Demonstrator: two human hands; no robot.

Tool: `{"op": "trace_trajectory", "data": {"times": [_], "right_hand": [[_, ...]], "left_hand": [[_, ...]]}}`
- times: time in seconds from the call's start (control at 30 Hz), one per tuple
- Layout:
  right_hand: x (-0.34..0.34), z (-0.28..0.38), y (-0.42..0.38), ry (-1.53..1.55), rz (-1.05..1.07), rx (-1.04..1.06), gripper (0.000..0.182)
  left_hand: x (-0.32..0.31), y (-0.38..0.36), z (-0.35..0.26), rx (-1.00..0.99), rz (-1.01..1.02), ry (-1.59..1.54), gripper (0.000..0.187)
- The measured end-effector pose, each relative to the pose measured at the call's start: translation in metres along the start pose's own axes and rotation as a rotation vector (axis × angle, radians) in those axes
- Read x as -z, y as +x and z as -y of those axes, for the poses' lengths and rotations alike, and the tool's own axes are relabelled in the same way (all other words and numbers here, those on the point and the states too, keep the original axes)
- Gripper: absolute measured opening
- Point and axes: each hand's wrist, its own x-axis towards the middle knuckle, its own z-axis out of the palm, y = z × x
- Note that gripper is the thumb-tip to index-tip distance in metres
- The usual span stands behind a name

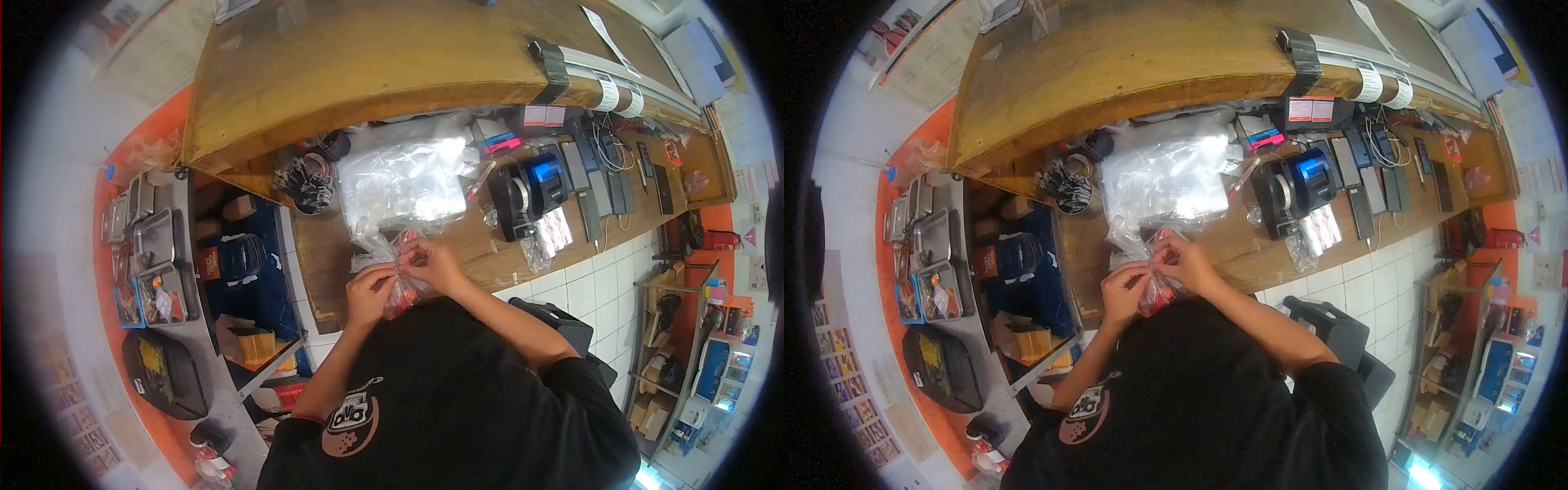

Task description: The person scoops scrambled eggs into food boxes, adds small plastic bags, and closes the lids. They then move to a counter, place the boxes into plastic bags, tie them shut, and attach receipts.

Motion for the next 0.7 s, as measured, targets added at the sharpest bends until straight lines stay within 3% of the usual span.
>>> {"op": "trace_trajectory", "data": {"times": [0.47, 0.53, 0.7], "right_hand": [[-0.001, -0.006, 0.001, 0.027, 0.127, 0.02, 0.022], [-0.001, -0.003, 0.001, -0.043, 0.13, 0.059, 0.024], [-0.004, -0.009, 0.003, -0.146, 0.111, 0.189, 0.022]], "left_hand": [[-0.007, -0.003, 0.005, -0.045, -0.021, 0.085, 0.014], [-0.006, -0.003, 0.008, -0.261, -0.022, 0.202, 0.01], [-0.005, 0.002, 0.01, -0.39, -0.02, 0.25, 0.006]]}}
